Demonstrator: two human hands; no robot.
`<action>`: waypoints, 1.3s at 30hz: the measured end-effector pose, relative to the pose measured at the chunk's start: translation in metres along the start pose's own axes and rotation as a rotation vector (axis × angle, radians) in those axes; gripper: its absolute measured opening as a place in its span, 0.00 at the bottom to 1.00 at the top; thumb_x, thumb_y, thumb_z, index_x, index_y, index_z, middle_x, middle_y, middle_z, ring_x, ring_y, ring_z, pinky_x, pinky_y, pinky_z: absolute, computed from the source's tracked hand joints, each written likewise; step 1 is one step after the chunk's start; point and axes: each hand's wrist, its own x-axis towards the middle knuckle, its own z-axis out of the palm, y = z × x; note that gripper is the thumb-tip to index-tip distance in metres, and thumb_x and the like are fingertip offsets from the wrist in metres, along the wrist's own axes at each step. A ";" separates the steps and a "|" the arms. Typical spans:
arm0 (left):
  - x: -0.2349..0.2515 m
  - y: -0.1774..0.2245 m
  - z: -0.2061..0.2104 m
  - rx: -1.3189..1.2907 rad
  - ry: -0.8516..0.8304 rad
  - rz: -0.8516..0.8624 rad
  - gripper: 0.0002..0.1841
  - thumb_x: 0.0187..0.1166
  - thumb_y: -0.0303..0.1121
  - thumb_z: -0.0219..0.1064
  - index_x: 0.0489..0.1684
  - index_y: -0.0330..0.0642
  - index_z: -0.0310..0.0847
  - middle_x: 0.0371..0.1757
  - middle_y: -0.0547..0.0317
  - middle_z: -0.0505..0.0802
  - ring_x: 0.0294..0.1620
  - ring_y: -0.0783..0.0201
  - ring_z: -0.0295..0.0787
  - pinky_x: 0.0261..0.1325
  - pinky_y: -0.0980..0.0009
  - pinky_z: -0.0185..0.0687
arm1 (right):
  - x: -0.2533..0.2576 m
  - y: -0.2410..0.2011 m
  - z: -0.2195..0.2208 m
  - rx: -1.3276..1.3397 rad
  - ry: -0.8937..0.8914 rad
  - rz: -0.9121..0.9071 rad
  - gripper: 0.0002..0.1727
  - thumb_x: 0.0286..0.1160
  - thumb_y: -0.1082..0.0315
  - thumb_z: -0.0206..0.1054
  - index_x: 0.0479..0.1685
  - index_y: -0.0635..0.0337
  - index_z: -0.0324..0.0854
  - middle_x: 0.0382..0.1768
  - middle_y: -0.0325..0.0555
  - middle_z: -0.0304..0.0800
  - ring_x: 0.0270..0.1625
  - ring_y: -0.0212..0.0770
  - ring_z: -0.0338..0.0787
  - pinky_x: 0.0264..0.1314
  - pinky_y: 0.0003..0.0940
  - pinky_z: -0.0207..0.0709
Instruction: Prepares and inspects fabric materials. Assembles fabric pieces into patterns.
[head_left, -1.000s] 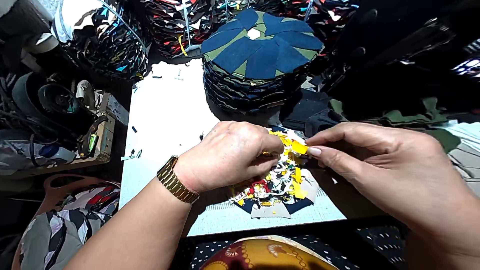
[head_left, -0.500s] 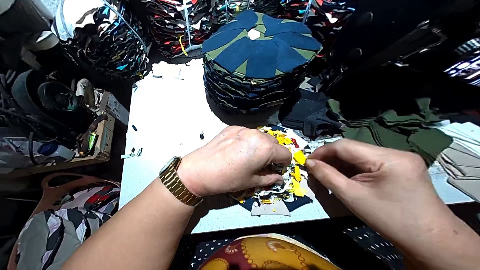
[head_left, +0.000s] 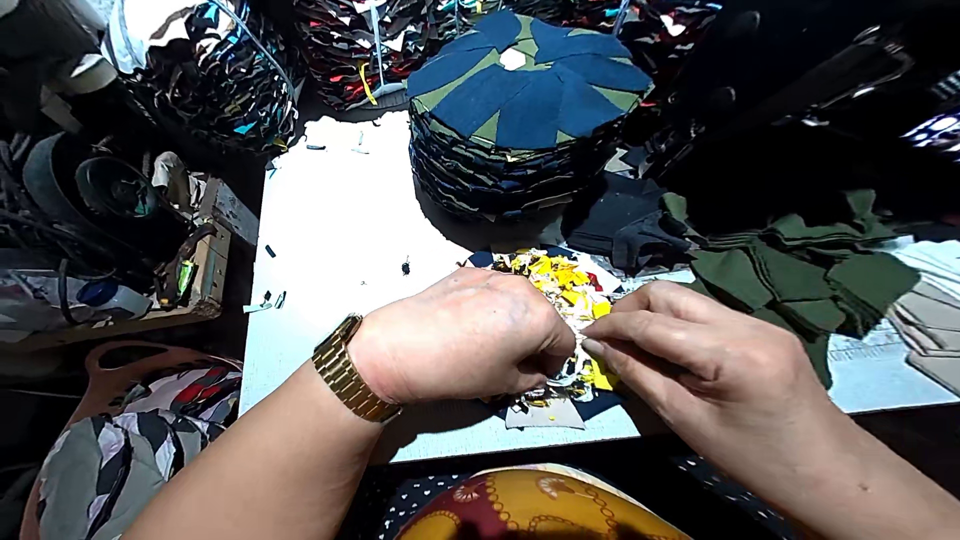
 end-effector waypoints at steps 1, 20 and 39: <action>0.001 0.000 0.001 0.000 0.005 0.020 0.03 0.75 0.36 0.75 0.34 0.52 0.94 0.30 0.71 0.91 0.35 0.73 0.86 0.38 0.69 0.81 | 0.000 0.000 -0.004 0.009 -0.001 0.005 0.10 0.76 0.63 0.64 0.37 0.52 0.93 0.36 0.30 0.82 0.36 0.21 0.81 0.33 0.16 0.76; 0.005 0.007 0.006 -0.072 0.022 0.086 0.06 0.75 0.39 0.75 0.31 0.50 0.92 0.26 0.71 0.88 0.31 0.74 0.84 0.35 0.70 0.79 | -0.012 0.005 -0.014 0.150 -0.042 0.092 0.08 0.74 0.59 0.67 0.35 0.45 0.92 0.36 0.24 0.87 0.37 0.19 0.86 0.35 0.16 0.83; 0.003 0.007 0.005 -0.020 -0.030 0.067 0.05 0.74 0.39 0.76 0.33 0.53 0.94 0.29 0.72 0.91 0.34 0.74 0.86 0.37 0.69 0.79 | -0.015 0.008 -0.019 -0.039 -0.104 0.092 0.10 0.71 0.55 0.64 0.29 0.43 0.90 0.33 0.23 0.83 0.33 0.17 0.81 0.28 0.15 0.75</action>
